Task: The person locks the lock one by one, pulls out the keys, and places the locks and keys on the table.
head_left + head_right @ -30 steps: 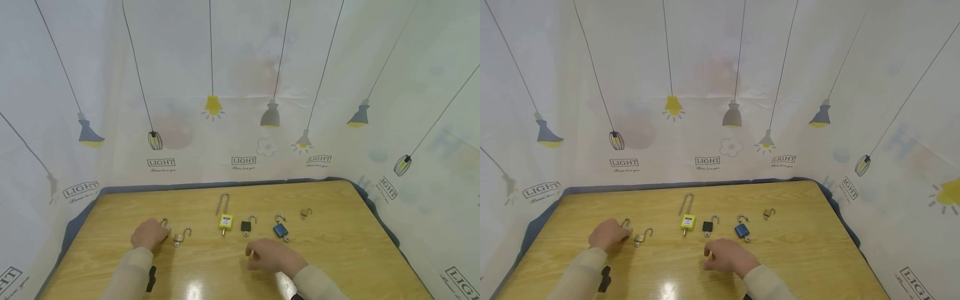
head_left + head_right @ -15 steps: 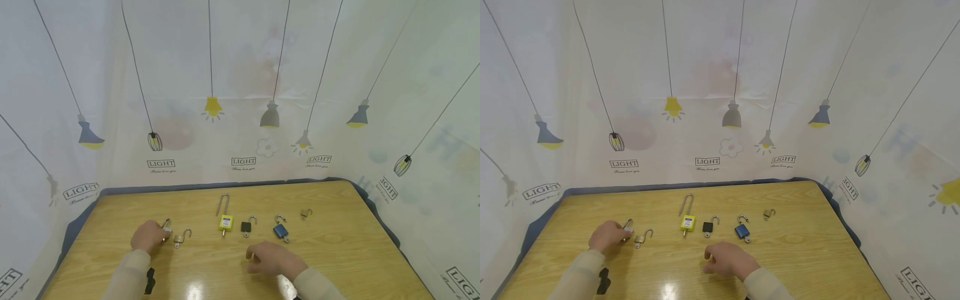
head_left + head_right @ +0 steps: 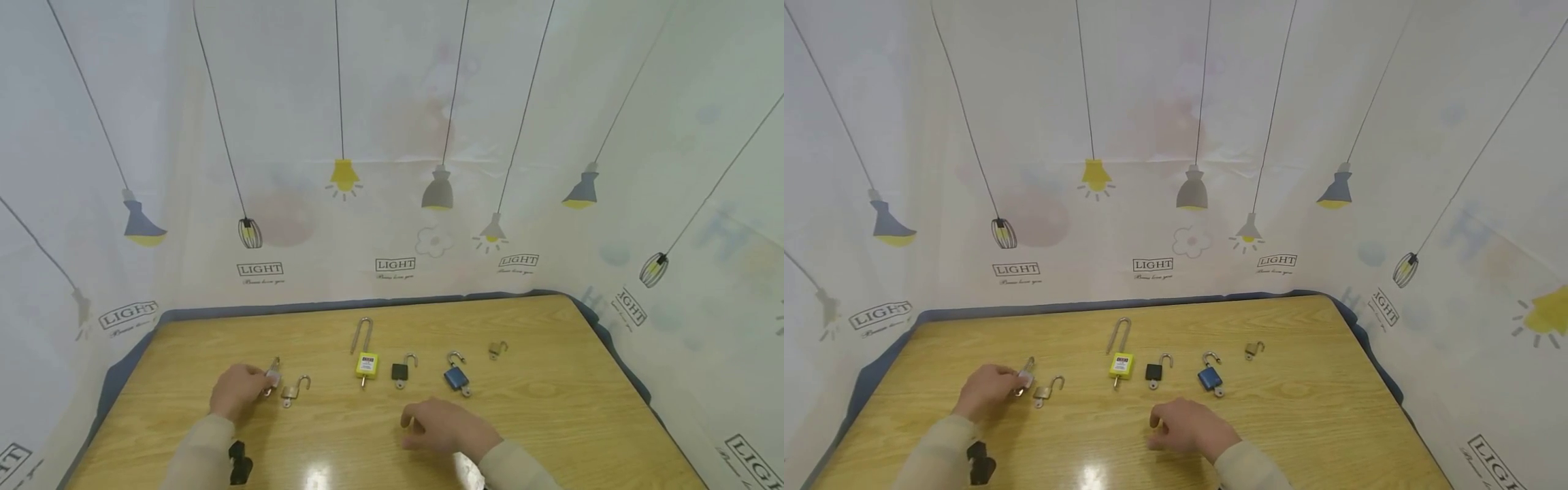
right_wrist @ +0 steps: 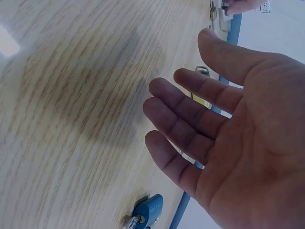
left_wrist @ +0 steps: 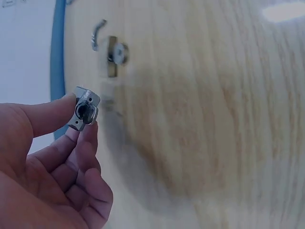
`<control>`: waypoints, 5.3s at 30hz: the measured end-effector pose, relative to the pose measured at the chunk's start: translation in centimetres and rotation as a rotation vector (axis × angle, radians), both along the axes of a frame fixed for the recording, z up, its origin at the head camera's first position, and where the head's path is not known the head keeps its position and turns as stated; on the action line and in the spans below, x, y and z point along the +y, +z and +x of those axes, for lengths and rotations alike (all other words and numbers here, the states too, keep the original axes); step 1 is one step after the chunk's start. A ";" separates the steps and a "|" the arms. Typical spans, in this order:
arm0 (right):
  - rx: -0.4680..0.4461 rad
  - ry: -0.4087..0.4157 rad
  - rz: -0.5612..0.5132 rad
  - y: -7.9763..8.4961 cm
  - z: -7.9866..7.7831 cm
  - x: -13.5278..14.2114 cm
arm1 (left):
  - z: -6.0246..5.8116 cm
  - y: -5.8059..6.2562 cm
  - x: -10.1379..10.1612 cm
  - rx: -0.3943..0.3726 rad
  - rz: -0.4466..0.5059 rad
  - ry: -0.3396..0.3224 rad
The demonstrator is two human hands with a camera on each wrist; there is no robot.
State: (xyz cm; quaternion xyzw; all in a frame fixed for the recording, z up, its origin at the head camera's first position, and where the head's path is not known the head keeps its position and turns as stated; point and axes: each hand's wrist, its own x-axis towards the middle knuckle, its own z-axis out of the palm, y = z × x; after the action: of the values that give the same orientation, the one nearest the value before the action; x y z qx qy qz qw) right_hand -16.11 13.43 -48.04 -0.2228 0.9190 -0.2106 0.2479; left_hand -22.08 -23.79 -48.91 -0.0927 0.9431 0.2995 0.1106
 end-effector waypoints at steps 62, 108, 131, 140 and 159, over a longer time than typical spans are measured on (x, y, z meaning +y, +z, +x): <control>0.258 -0.130 -0.200 0.2 -3.0 -2.0 | 5.6 0.6 15.6 -0.008 0.504 -0.271; 0.283 -0.182 -0.338 1.2 -3.4 -2.8 | 5.8 0.2 16.0 -0.051 0.645 -0.266; 0.167 -0.216 -0.429 -1.4 -2.3 -0.4 | 5.8 -0.2 15.6 0.007 0.585 -0.201; -0.045 -0.246 -0.598 -2.8 -0.8 -1.2 | 5.6 0.1 15.7 0.010 0.617 -0.174; -0.470 -0.300 -0.870 -3.8 -0.4 -1.8 | 5.3 -0.1 15.5 -0.028 0.698 -0.220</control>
State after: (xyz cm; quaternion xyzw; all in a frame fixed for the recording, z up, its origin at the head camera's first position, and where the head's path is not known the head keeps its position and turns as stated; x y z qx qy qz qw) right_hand -16.55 11.67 -51.86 -0.1177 0.6876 -0.6509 0.2994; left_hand -16.73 -8.28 -49.05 0.0484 0.7868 0.5884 0.1802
